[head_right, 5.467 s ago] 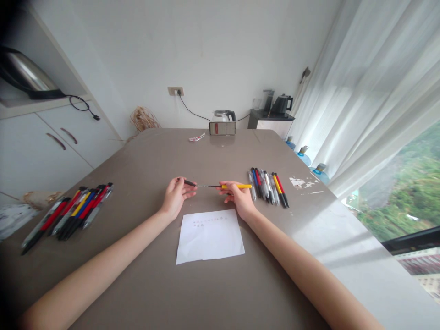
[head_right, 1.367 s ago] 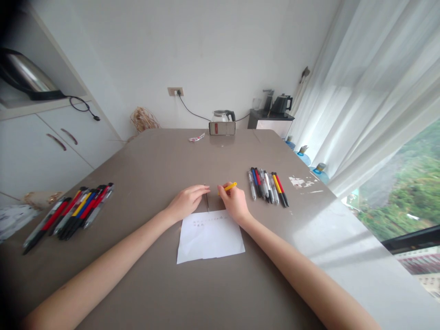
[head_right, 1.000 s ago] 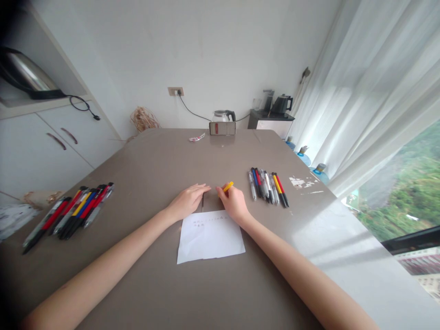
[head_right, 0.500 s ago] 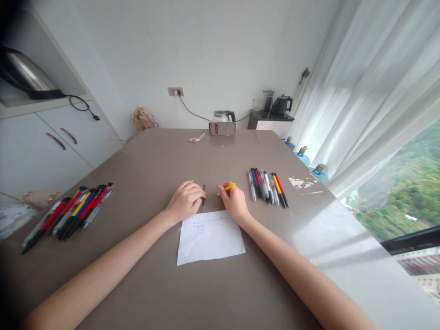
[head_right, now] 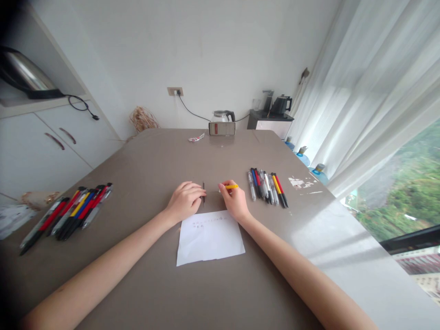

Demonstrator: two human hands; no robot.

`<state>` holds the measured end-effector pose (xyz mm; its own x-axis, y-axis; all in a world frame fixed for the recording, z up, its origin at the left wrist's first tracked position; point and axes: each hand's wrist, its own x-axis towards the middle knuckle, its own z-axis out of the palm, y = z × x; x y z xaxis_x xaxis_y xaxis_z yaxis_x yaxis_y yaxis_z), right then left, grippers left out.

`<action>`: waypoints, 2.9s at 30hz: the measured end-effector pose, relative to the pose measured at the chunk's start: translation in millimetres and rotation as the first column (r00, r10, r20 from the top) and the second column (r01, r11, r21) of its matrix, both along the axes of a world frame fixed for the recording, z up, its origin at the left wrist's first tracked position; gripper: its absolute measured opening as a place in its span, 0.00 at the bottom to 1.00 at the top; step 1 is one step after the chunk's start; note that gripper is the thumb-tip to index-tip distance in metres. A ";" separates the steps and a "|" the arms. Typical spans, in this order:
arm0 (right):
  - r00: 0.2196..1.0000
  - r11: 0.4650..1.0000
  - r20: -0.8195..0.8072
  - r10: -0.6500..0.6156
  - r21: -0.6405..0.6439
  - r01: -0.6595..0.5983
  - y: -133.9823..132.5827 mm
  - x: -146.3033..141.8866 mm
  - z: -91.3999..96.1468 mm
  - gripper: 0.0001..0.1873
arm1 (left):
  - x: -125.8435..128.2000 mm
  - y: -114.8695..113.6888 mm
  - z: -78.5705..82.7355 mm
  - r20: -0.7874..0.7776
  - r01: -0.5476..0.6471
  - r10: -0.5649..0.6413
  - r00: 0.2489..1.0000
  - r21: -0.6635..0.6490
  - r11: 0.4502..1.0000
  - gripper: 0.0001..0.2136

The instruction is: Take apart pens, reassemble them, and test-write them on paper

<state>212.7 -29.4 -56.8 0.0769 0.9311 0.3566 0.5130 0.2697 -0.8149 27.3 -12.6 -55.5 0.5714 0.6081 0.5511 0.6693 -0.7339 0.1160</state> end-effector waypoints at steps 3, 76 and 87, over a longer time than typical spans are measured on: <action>1.000 1.000 -0.016 -0.003 0.005 0.003 0.0 0.0 -1.0 0.18 | -0.1 0.0 0.1 -0.005 -0.002 0.002 1.000 -0.011 1.000 0.12; 0.600 0.956 0.791 0.121 -0.255 0.143 -10.8 0.9 28.0 0.12 | 3.1 -7.2 12.6 0.123 -0.157 0.159 0.980 -0.026 0.987 0.11; 0.734 0.975 0.675 0.074 -0.205 0.090 -14.0 1.6 52.7 0.13 | 12.1 -8.2 23.8 0.389 0.002 0.151 0.909 -0.365 0.931 0.12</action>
